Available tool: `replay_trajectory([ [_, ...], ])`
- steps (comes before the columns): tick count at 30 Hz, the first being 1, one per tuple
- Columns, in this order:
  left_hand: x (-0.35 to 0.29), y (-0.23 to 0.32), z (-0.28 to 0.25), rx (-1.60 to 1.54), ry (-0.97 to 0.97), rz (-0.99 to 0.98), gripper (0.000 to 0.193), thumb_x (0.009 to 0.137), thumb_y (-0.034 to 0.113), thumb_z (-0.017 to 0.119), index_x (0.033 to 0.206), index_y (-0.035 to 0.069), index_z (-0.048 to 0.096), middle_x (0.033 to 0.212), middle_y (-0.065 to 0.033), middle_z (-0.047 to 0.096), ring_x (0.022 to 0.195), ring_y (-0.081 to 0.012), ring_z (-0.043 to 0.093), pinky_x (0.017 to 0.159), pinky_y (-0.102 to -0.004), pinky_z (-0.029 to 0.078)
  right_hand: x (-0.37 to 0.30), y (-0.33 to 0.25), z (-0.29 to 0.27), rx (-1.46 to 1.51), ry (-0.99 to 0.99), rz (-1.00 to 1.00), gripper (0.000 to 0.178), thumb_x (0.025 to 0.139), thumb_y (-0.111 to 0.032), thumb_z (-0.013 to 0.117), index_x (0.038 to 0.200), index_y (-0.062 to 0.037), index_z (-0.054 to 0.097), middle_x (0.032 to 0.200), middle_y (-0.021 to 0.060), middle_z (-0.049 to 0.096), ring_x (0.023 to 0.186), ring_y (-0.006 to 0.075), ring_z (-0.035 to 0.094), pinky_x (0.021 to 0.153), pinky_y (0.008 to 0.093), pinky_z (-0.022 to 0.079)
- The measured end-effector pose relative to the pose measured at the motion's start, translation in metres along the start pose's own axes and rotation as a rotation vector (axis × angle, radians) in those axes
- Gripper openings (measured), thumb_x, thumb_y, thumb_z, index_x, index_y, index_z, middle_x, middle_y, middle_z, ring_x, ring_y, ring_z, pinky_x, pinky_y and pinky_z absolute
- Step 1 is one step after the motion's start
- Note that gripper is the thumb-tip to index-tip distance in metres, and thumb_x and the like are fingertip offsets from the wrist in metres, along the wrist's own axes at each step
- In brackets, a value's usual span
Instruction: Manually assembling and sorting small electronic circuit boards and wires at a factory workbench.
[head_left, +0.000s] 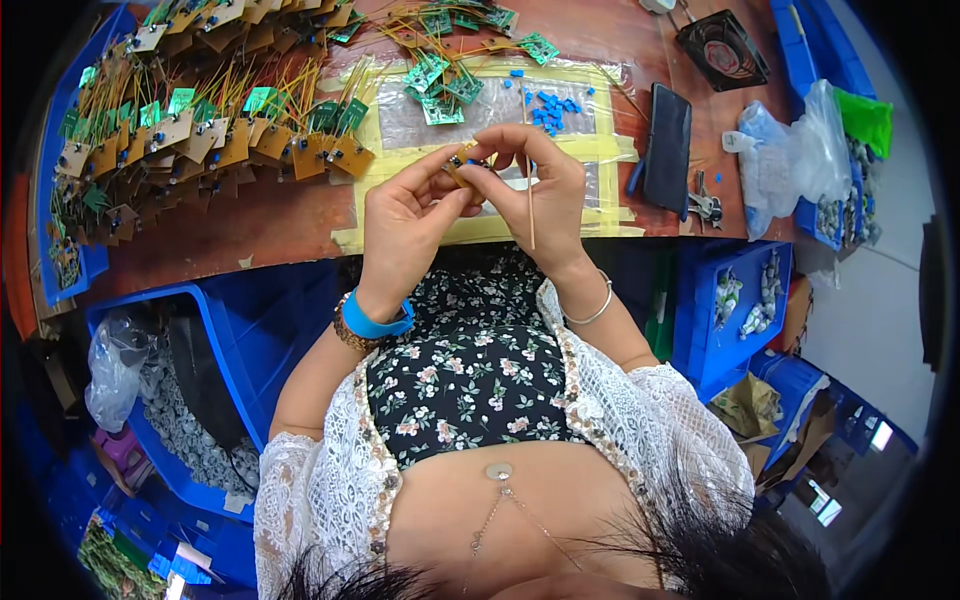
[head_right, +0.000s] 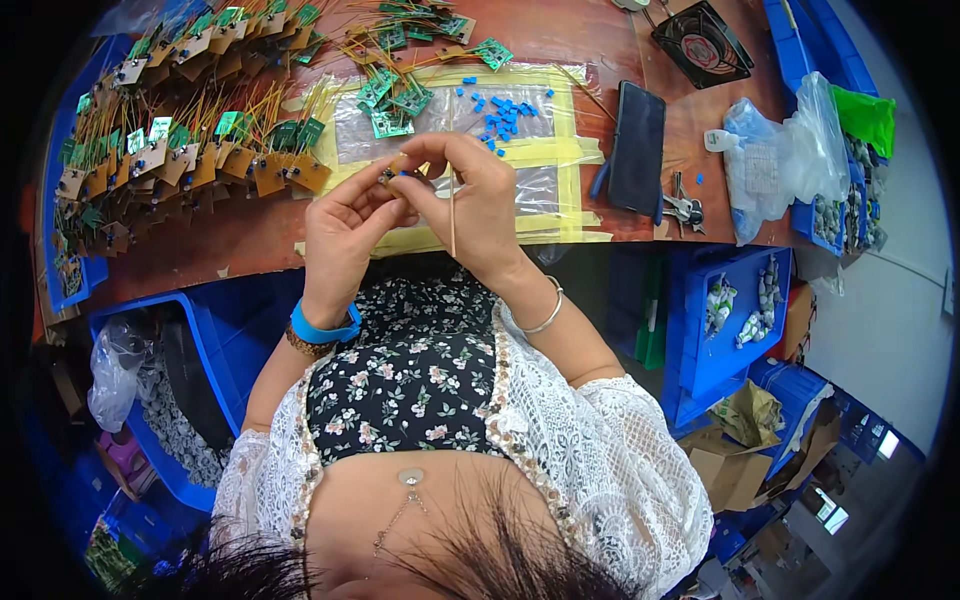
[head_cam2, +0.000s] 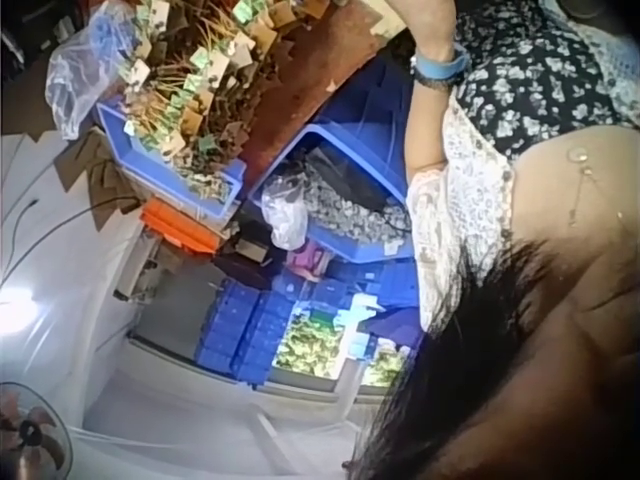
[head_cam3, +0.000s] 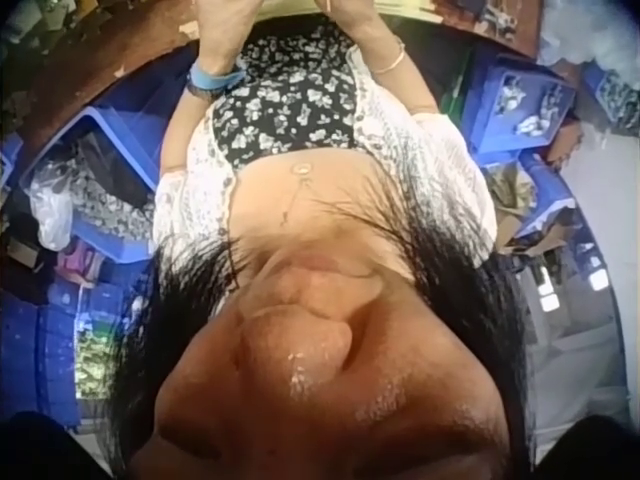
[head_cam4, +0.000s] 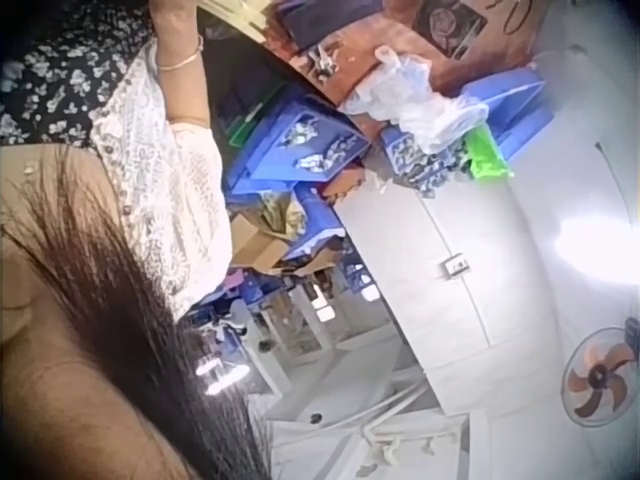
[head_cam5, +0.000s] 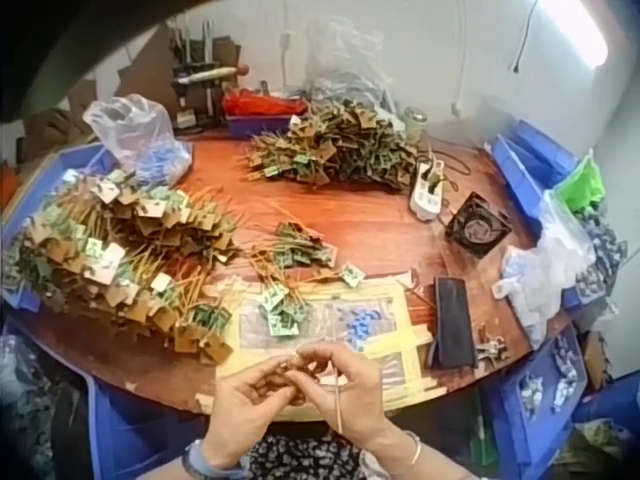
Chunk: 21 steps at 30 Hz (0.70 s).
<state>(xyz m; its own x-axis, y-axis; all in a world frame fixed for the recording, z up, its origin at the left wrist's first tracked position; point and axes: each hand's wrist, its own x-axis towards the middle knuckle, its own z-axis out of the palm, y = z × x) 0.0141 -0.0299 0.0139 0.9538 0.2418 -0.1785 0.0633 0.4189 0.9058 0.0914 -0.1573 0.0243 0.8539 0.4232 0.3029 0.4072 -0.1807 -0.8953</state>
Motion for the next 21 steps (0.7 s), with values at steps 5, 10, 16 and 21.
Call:
replay_trajectory([
  [5, 0.0014, 0.0003, -0.0057, -0.034, -0.005, -0.048, 0.039, 0.089, -0.008, 0.056, 0.128, -0.006, 0.051, 0.099, -0.0116, 0.065, 0.088, -0.0154, 0.065, 0.080, -0.0292, 0.057, -0.0004, 0.0018, -0.0023, -0.057, 0.003, -0.081, 0.031, 0.072, -0.005, 0.078, 0.100, -0.0034, 0.066, 0.086, 0.0030, 0.070, 0.072, 0.0106, 0.060, 0.064, 0.0242, 0.045],
  [10, 0.0006, -0.0013, -0.0058, -0.048, -0.017, -0.045, 0.040, 0.088, -0.008, 0.056, 0.128, -0.006, 0.051, 0.097, -0.0109, 0.065, 0.087, -0.0150, 0.064, 0.080, -0.0294, 0.058, -0.0027, -0.0035, -0.0073, -0.210, -0.030, -0.163, 0.027, 0.072, 0.000, 0.076, 0.097, -0.0026, 0.067, 0.086, 0.0066, 0.070, 0.077, 0.0182, 0.064, 0.066, 0.0287, 0.047],
  [16, -0.0008, -0.0023, -0.0058, -0.021, -0.021, -0.044, 0.039, 0.088, -0.008, 0.056, 0.127, -0.006, 0.052, 0.096, -0.0099, 0.064, 0.086, -0.0146, 0.064, 0.079, -0.0291, 0.058, -0.0016, -0.0028, -0.0047, -0.342, -0.016, -0.325, 0.025, 0.069, 0.004, 0.074, 0.092, -0.0028, 0.066, 0.083, 0.0079, 0.068, 0.077, 0.0230, 0.064, 0.066, 0.0324, 0.049],
  [21, -0.0010, -0.0003, -0.0047, -0.006, -0.025, -0.032, 0.037, 0.089, -0.007, 0.055, 0.126, -0.006, 0.053, 0.095, -0.0091, 0.065, 0.085, -0.0146, 0.065, 0.078, -0.0276, 0.057, -0.0035, -0.0054, -0.0033, -0.322, 0.000, -0.302, 0.024, 0.069, 0.004, 0.074, 0.091, -0.0022, 0.066, 0.082, 0.0083, 0.068, 0.077, 0.0229, 0.064, 0.067, 0.0318, 0.050],
])
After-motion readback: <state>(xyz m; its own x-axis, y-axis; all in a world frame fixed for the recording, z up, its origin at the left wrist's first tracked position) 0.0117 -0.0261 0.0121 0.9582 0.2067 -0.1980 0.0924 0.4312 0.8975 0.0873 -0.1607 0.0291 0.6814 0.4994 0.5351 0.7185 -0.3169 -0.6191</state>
